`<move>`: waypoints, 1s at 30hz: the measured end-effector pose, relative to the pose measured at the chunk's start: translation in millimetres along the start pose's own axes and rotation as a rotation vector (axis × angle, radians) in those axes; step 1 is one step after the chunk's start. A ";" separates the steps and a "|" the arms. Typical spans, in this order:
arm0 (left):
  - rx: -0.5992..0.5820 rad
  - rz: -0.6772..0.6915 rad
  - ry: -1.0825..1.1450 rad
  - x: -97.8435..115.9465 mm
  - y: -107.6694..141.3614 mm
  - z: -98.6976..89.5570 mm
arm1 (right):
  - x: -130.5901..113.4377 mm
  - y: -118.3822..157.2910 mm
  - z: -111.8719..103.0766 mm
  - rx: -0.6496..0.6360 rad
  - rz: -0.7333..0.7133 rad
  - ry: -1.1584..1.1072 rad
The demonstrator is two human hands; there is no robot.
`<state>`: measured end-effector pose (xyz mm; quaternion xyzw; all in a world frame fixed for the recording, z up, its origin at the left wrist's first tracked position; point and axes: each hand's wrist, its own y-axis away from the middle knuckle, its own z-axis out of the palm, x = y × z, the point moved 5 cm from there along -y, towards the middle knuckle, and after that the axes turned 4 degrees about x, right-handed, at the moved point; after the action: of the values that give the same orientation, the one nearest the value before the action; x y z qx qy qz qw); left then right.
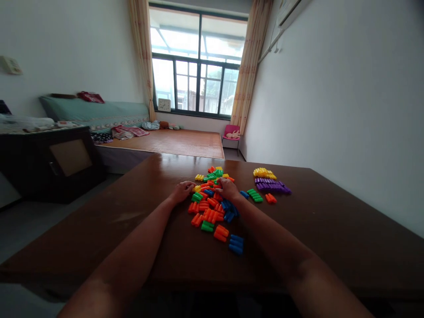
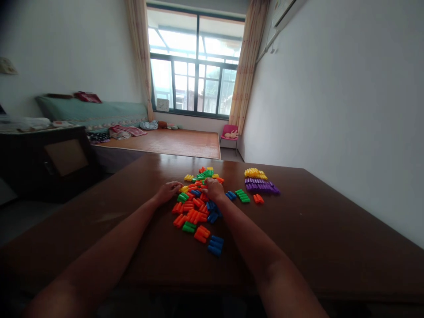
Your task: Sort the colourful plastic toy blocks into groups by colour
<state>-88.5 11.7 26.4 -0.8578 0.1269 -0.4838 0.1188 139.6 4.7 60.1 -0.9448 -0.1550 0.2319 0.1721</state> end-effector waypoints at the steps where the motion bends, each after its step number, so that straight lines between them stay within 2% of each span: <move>1: -0.011 -0.010 0.040 -2.5 0.4 -0.1 | -2.6 -0.9 1.3 0.000 -0.009 -0.024; 4: -0.027 -0.018 0.095 -7.3 0.2 -1.1 | 5.0 3.2 -16.9 0.043 -0.053 -0.216; 6: -0.024 -0.023 0.099 -7.0 -0.6 -2.5 | 31.5 12.1 -45.5 0.093 -0.040 -0.386; 8: -0.022 -0.030 0.099 -3.5 -1.1 -3.9 | 75.7 26.7 -79.2 0.159 0.038 -0.507; 10: -0.030 -0.033 0.096 1.4 -1.2 -4.8 | 128.6 46.0 -108.1 0.243 0.182 -0.552; 12: -0.037 -0.046 0.088 3.9 -1.3 -5.3 | 175.7 66.2 -124.1 0.320 0.349 -0.547; 13: -0.039 -0.058 0.084 3.5 -1.6 -5.4 | 192.8 74.6 -126.7 0.348 0.414 -0.541; 15: -0.035 -0.083 0.080 -0.1 -2.5 -5.7 | 211.8 85.2 -123.9 0.366 0.477 -0.550; 18: -0.039 -0.090 0.090 -6.1 -3.9 -5.7 | 219.2 88.7 -120.3 0.398 0.475 -0.589; 22: -0.031 -0.092 0.093 -4.3 -3.2 -6.9 | 243.1 96.7 -134.9 0.528 0.537 -0.551; 26: -0.041 -0.123 0.065 0.9 -1.4 -7.6 | 279.5 114.6 -132.9 0.443 0.655 -0.441; 30: -0.067 -0.133 0.042 -1.1 -1.0 -7.2 | 289.1 119.9 -124.7 0.299 0.622 -0.183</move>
<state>-95.1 12.4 29.5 -0.8574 0.0880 -0.5041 0.0549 470.6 -26.2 5.0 -0.8864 0.1609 0.3771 0.2149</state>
